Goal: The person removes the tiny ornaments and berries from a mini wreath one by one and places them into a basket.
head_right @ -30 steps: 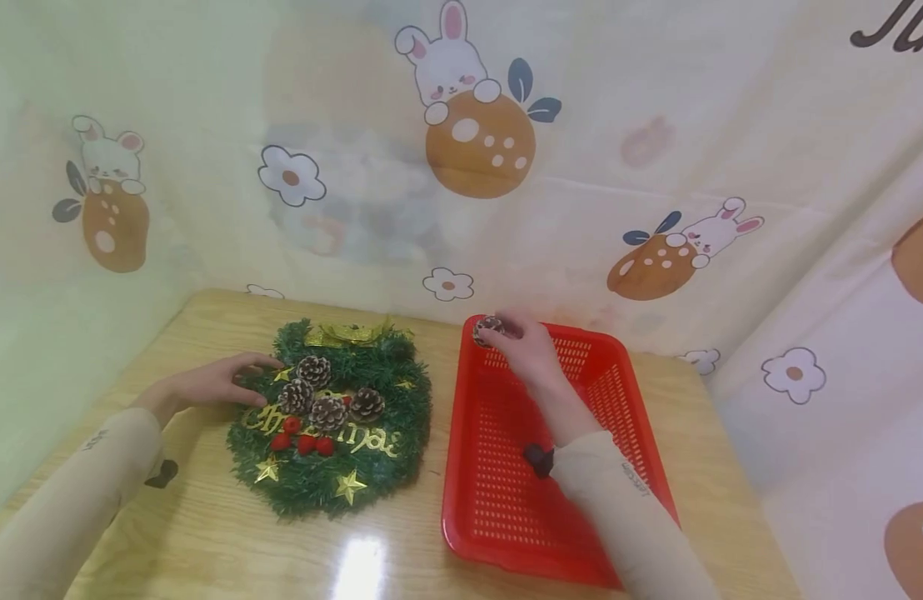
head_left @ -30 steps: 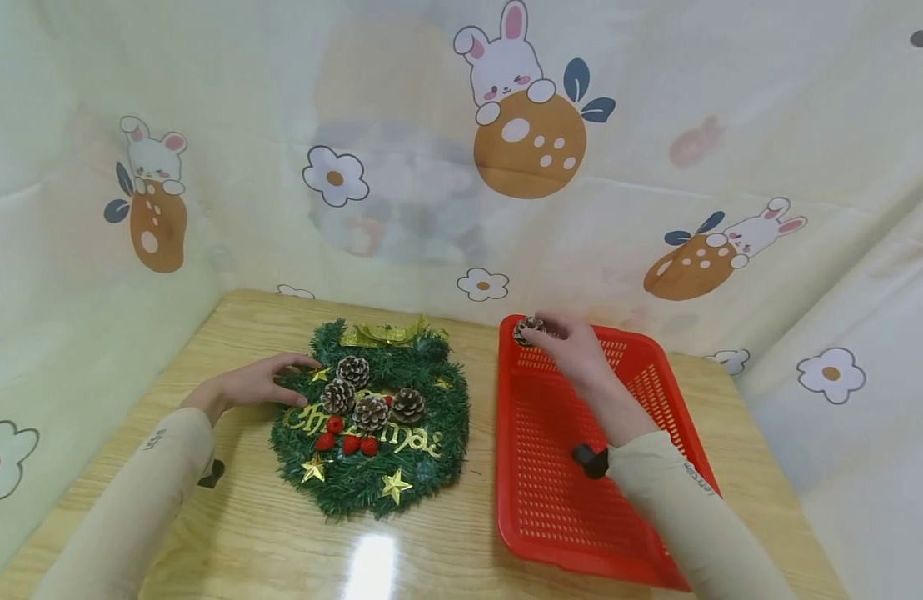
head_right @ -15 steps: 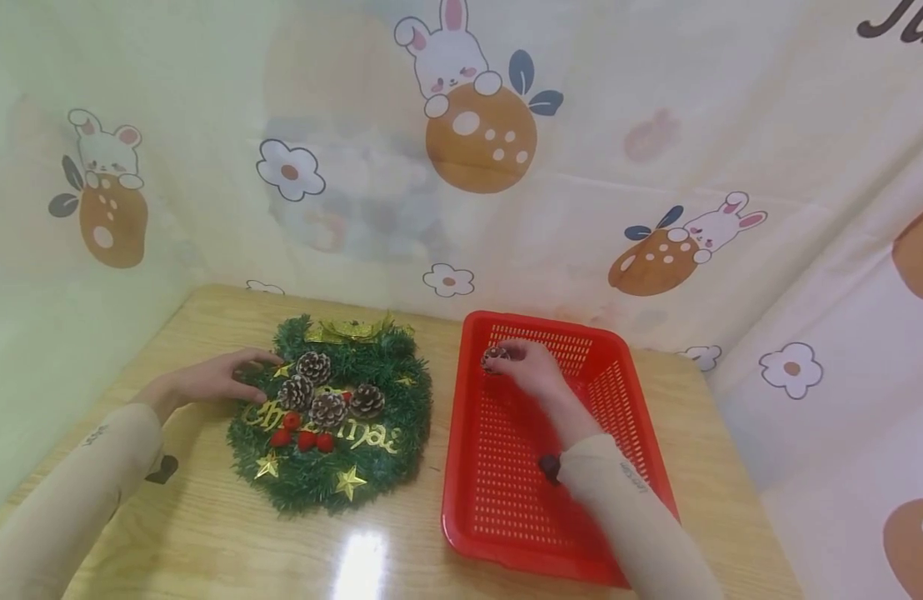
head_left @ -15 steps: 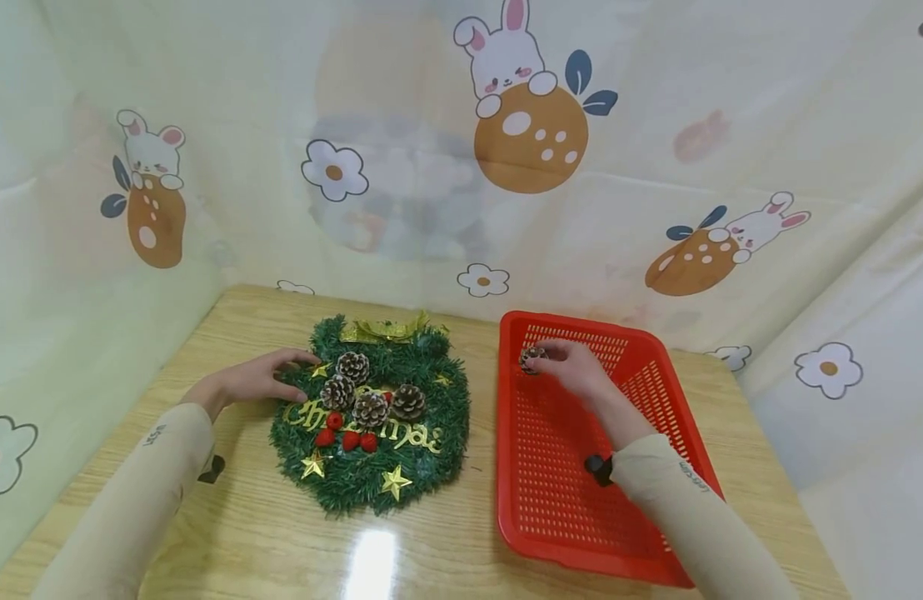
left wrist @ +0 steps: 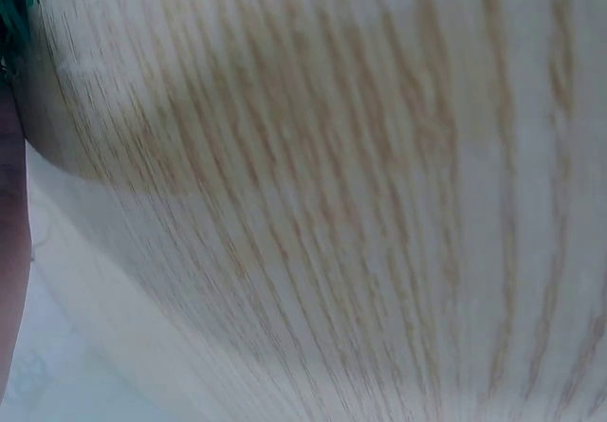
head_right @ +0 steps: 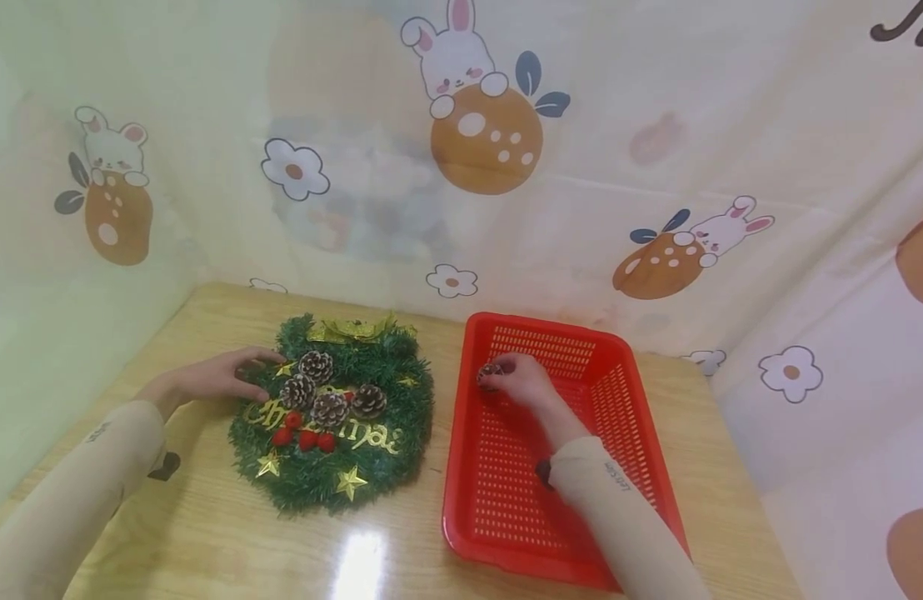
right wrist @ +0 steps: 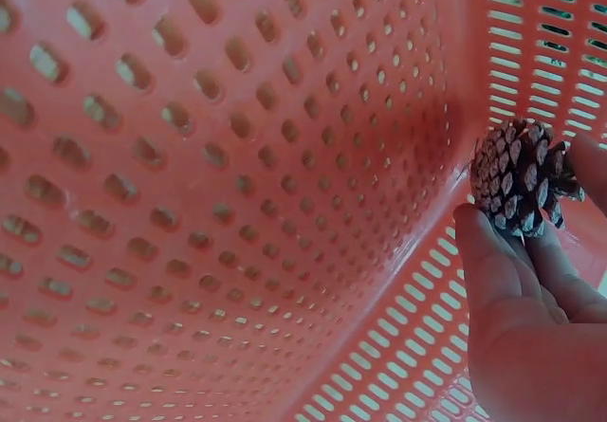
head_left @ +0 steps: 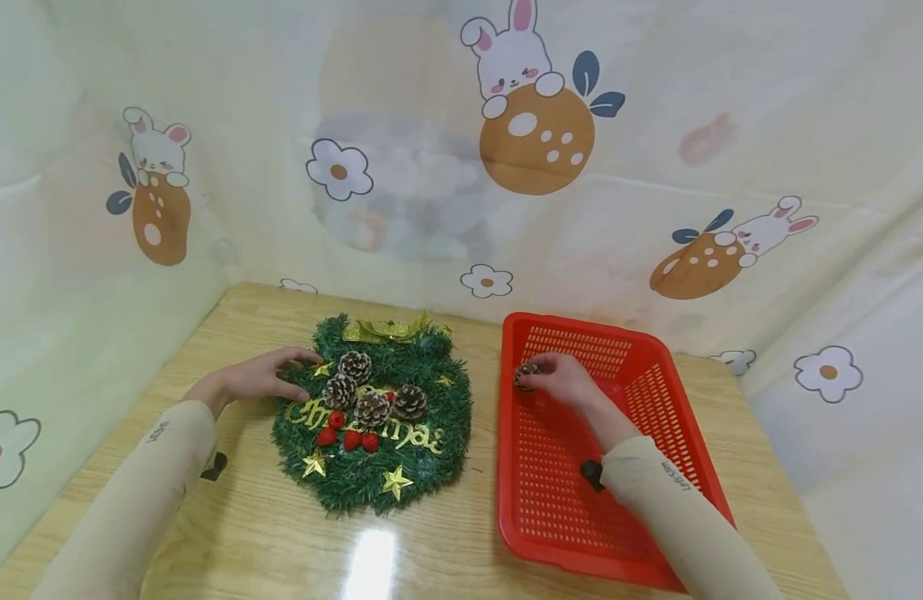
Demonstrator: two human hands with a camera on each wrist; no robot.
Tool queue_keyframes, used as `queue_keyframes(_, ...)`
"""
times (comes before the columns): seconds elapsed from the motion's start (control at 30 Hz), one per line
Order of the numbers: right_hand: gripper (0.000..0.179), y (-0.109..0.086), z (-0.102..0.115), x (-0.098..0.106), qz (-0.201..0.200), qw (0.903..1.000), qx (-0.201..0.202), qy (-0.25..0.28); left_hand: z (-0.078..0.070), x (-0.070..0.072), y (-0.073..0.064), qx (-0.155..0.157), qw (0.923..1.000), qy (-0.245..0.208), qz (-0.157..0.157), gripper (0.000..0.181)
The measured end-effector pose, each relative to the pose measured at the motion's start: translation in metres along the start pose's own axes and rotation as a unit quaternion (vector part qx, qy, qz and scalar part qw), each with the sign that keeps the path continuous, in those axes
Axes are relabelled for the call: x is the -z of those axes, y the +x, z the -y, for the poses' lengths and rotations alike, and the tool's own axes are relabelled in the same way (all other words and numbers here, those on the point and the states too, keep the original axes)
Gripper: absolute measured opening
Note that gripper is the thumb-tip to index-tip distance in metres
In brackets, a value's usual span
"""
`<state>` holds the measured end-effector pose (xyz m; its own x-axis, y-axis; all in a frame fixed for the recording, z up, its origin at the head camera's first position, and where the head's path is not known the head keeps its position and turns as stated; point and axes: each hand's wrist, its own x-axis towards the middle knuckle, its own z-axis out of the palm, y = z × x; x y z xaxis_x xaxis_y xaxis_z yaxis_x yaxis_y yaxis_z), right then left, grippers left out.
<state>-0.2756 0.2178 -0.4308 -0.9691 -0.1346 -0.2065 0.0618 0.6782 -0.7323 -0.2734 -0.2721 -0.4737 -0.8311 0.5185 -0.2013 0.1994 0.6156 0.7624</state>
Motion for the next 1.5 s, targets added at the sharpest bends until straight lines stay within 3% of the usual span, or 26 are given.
queue_keyframes(0.5,0.046,-0.002,-0.008,0.004,0.009,0.9994,-0.014,-0.030,-0.004,0.003,0.002,0.004,0.9999,-0.004,0.009,0.069)
queue_keyframes(0.83,0.053,-0.007,0.002,0.012,0.025,0.9989,0.001,-0.040,-0.003,0.003,0.002,0.004,0.9999,-0.007,0.009,0.069)
queue_keyframes(1.03,0.054,-0.011,0.015,0.019,0.020,0.9986,0.012,-0.047,-0.004,0.003,0.002,0.004,0.9999,-0.010,0.011,0.069)
queue_keyframes(1.5,0.051,-0.032,0.062,0.029,-0.010,0.9996,0.023,0.015,-0.001,0.001,0.001,0.005,0.9999,-0.009,0.009,0.069)
